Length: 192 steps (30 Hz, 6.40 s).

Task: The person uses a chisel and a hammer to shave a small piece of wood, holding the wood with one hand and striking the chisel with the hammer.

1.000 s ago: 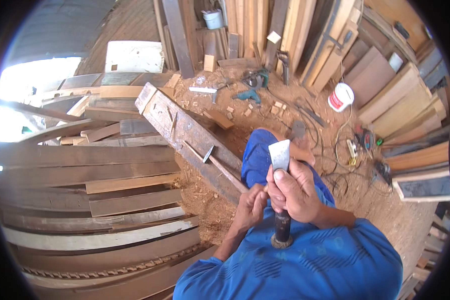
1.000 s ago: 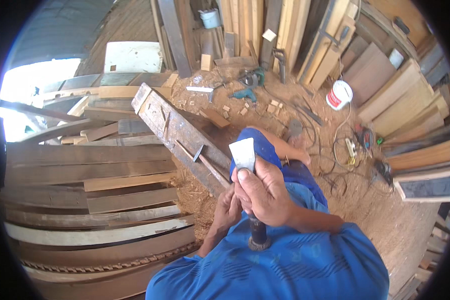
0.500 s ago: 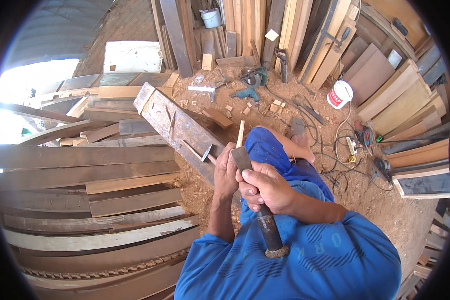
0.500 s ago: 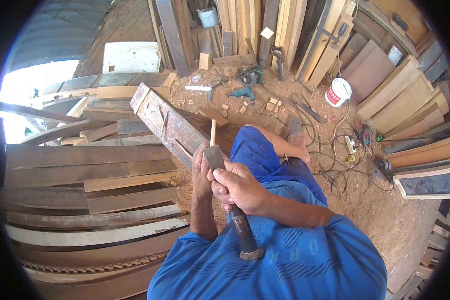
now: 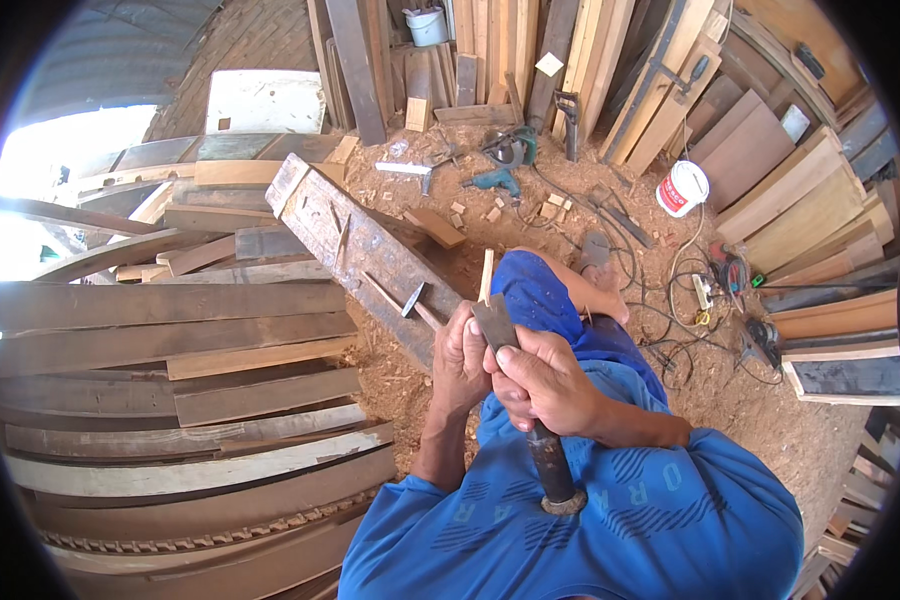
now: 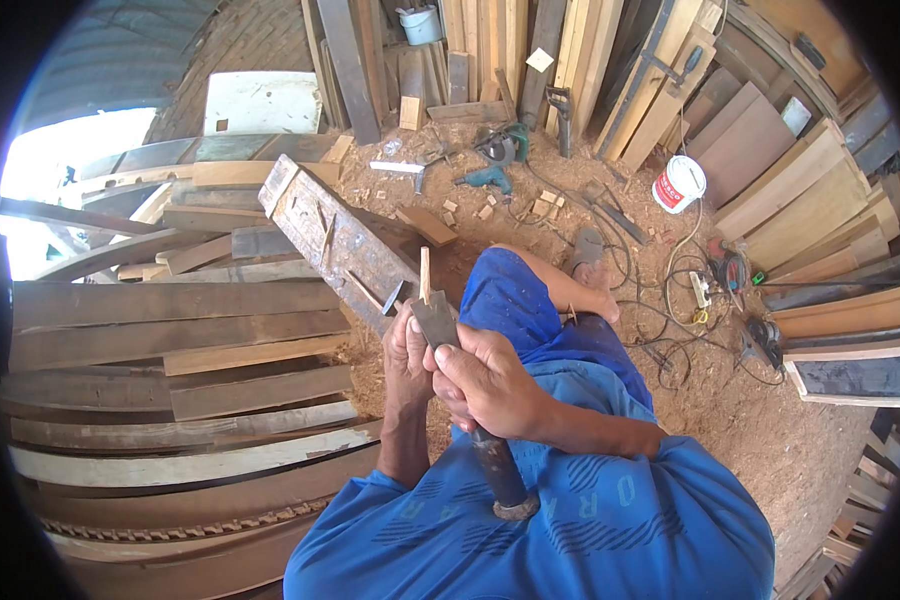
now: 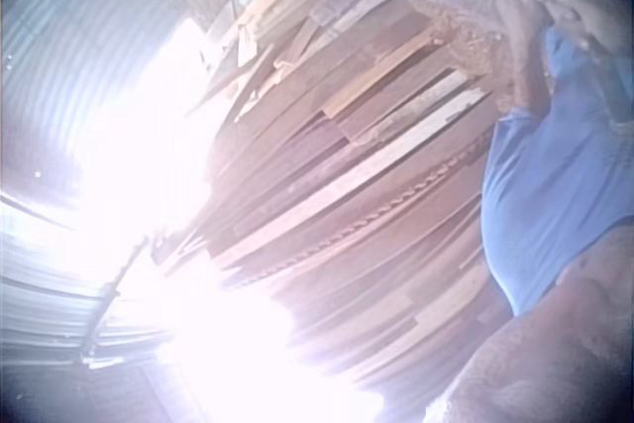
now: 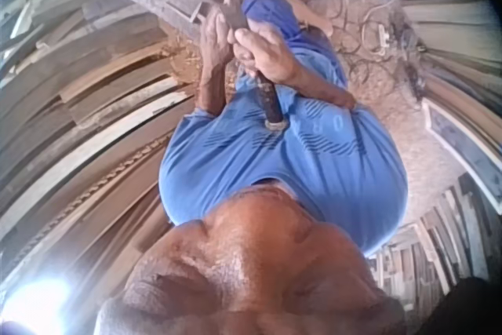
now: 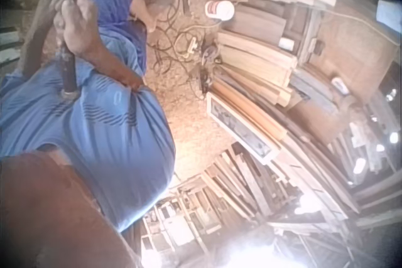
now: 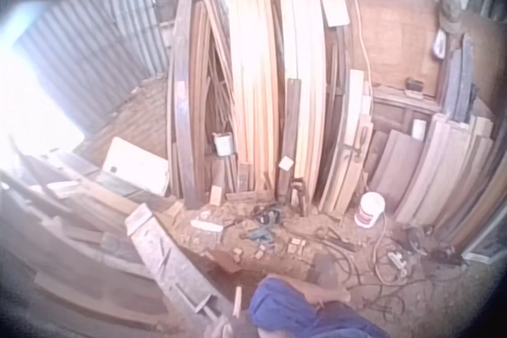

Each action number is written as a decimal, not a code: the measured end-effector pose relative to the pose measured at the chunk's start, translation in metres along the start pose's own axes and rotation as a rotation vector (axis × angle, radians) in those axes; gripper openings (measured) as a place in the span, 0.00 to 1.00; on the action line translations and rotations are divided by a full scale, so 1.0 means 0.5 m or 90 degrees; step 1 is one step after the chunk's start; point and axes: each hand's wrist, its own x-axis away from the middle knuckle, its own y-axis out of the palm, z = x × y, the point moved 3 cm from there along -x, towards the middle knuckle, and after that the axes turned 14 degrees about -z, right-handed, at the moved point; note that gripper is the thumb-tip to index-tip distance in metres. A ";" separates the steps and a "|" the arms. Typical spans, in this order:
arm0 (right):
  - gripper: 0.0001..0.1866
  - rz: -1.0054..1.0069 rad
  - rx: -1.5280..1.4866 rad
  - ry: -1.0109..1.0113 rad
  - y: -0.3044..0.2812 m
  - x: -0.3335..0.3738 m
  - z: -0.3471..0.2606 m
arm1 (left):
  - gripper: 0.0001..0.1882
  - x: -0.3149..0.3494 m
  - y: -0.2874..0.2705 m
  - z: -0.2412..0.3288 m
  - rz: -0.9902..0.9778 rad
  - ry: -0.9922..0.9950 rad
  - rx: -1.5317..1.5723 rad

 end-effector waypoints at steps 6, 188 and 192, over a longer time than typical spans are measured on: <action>0.11 -0.006 0.035 -0.002 0.001 0.011 -0.003 | 0.17 0.011 0.014 0.004 0.023 -0.019 0.043; 0.10 0.155 0.052 -0.125 -0.054 0.030 -0.015 | 0.17 0.127 0.060 -0.114 -0.034 -0.228 0.270; 0.10 0.077 -0.080 -0.091 -0.050 -0.017 -0.005 | 0.16 0.023 0.030 -0.084 0.015 -0.189 0.265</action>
